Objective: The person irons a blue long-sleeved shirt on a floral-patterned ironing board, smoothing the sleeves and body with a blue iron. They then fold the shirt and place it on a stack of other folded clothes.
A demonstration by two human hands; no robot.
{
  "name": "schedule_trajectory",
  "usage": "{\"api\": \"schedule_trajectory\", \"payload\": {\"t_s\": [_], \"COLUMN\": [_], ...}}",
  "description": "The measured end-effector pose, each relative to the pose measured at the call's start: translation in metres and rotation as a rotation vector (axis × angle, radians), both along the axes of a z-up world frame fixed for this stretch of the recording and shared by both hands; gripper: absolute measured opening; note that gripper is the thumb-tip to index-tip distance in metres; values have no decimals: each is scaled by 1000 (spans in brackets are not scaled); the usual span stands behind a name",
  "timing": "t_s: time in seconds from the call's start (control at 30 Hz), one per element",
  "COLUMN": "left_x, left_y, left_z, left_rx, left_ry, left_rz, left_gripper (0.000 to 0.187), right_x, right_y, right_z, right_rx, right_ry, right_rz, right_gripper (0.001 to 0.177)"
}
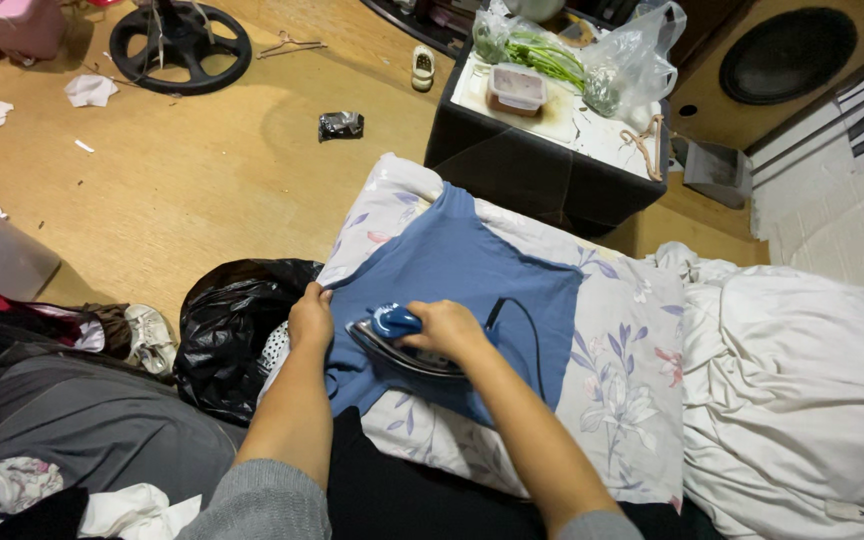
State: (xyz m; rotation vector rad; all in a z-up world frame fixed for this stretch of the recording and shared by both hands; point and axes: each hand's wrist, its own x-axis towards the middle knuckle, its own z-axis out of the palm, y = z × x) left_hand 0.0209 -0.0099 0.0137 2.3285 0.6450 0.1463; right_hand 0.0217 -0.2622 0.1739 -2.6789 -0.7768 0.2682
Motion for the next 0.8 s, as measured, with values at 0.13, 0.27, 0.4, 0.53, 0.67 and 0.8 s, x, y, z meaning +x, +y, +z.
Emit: {"api": "schedule_trajectory", "payload": {"t_s": [0.13,0.27,0.4,0.53,0.67,0.8], "left_x": [-1,-2,-3,-3,-4,-2], "left_y": [1,1,0,-1,-1,0], "left_z": [-2,2,7,10,11,9], "left_rx": [-7,-4,-19,-1,-8,-14], "left_ry": [-16,-4,20,16,28,33], "left_rz": [1,-5,9,5,10,17], "left_gripper": [24,25,25,26,26,26], "right_x": [0,7,9,7,3,-14], "right_y": [-16,-33,-64,-83,-100,-123], "right_z": [-1,2,7,4,3,8], "right_rx": [46,-17,-94,-57,-50,-5], "right_ry": [-54,6,52,-3,-33,55], "right_rz": [-206,-390,-221,-505,-671,-463], "right_gripper": [52,54,57,54,56,52]}}
